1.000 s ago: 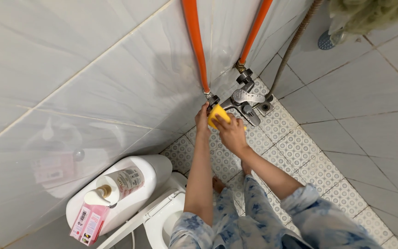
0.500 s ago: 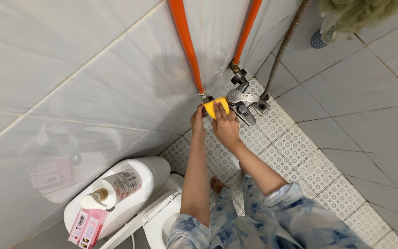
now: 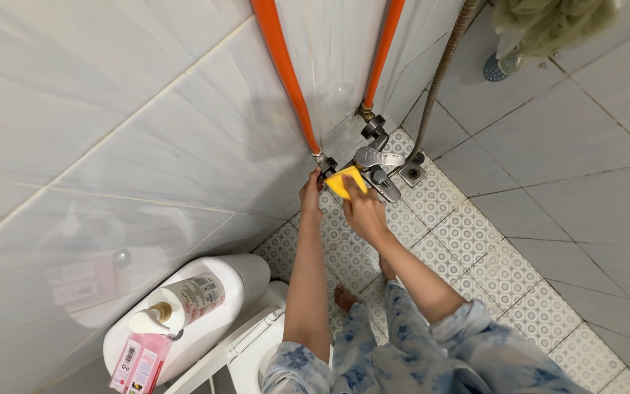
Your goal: Cleaning a bathroom faucet and shower fixture using a sponge and cleaning product.
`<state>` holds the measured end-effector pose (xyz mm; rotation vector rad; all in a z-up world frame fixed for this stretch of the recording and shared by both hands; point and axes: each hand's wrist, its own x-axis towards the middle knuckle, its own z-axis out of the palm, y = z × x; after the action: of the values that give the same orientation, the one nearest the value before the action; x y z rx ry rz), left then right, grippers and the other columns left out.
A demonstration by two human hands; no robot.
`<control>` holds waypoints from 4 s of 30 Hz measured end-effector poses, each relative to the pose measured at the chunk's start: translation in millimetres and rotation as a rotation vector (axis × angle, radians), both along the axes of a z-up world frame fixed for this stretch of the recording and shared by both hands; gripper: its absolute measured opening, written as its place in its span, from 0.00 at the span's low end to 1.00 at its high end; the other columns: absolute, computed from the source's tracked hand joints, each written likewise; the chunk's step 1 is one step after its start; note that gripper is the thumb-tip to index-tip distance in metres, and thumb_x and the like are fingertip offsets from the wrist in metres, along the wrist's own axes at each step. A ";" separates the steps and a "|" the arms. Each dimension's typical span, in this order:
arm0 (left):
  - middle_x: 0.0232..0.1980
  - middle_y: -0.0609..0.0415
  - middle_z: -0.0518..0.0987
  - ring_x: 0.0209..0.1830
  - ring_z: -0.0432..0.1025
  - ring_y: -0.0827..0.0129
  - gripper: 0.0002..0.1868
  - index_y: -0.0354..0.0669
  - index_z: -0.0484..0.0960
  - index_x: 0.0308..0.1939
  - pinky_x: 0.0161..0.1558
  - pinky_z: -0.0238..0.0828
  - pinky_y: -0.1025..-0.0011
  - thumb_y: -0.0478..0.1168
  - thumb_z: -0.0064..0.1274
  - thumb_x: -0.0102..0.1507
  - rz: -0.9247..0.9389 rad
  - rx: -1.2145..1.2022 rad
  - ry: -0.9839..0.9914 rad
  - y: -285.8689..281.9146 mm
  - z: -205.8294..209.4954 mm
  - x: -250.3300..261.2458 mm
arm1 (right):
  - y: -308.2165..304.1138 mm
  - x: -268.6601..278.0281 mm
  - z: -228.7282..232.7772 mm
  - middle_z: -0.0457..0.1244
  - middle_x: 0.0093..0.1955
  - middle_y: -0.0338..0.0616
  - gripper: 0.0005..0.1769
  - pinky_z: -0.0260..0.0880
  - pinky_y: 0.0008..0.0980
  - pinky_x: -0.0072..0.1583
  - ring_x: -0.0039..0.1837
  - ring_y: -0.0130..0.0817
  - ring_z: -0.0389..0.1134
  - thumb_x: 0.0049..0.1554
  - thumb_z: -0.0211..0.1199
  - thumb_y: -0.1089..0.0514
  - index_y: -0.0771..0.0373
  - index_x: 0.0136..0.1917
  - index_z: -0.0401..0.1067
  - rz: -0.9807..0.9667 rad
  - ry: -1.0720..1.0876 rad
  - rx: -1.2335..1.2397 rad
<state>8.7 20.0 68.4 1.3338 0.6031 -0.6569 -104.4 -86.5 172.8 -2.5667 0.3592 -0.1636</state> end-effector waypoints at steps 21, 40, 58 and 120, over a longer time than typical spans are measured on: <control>0.58 0.54 0.81 0.59 0.70 0.62 0.38 0.42 0.82 0.60 0.72 0.52 0.52 0.65 0.59 0.55 -0.009 -0.002 -0.071 -0.8 -26.2 7.7 | -60.0 23.1 66.2 0.73 0.49 0.44 0.19 0.74 0.43 0.42 0.50 0.44 0.71 0.60 0.57 0.47 0.53 0.62 0.76 0.238 0.361 -0.328; 0.66 0.47 0.74 0.65 0.68 0.60 0.42 0.36 0.72 0.66 0.66 0.62 0.63 0.61 0.63 0.58 -0.009 0.079 -0.172 0.9 -17.8 6.4 | -136.1 21.5 109.9 0.72 0.45 0.39 0.21 0.69 0.37 0.50 0.49 0.34 0.72 0.52 0.64 0.42 0.44 0.57 0.81 0.216 0.593 -0.070; 0.58 0.47 0.79 0.56 0.74 0.51 0.30 0.41 0.80 0.58 0.53 0.73 0.57 0.45 0.68 0.53 -0.736 0.605 -1.447 -85.3 124.0 -4.0 | -170.9 -104.4 -17.7 0.64 0.60 0.46 0.28 0.67 0.31 0.50 0.55 0.34 0.66 0.62 0.56 0.57 0.58 0.75 0.61 -0.543 -0.076 1.198; 0.56 0.51 0.79 0.50 0.75 0.62 0.16 0.45 0.81 0.56 0.53 0.73 0.66 0.42 0.57 0.65 -0.261 0.480 -0.698 90.5 93.2 -184.8 | -27.1 -25.9 13.7 0.66 0.68 0.50 0.32 0.73 0.47 0.51 0.60 0.55 0.68 0.50 0.65 0.52 0.62 0.67 0.71 0.232 -0.130 -0.428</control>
<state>-176.2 110.5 161.6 1.9816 0.0053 -0.2117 -130.3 -113.6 186.5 -2.9720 -0.0310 -0.3525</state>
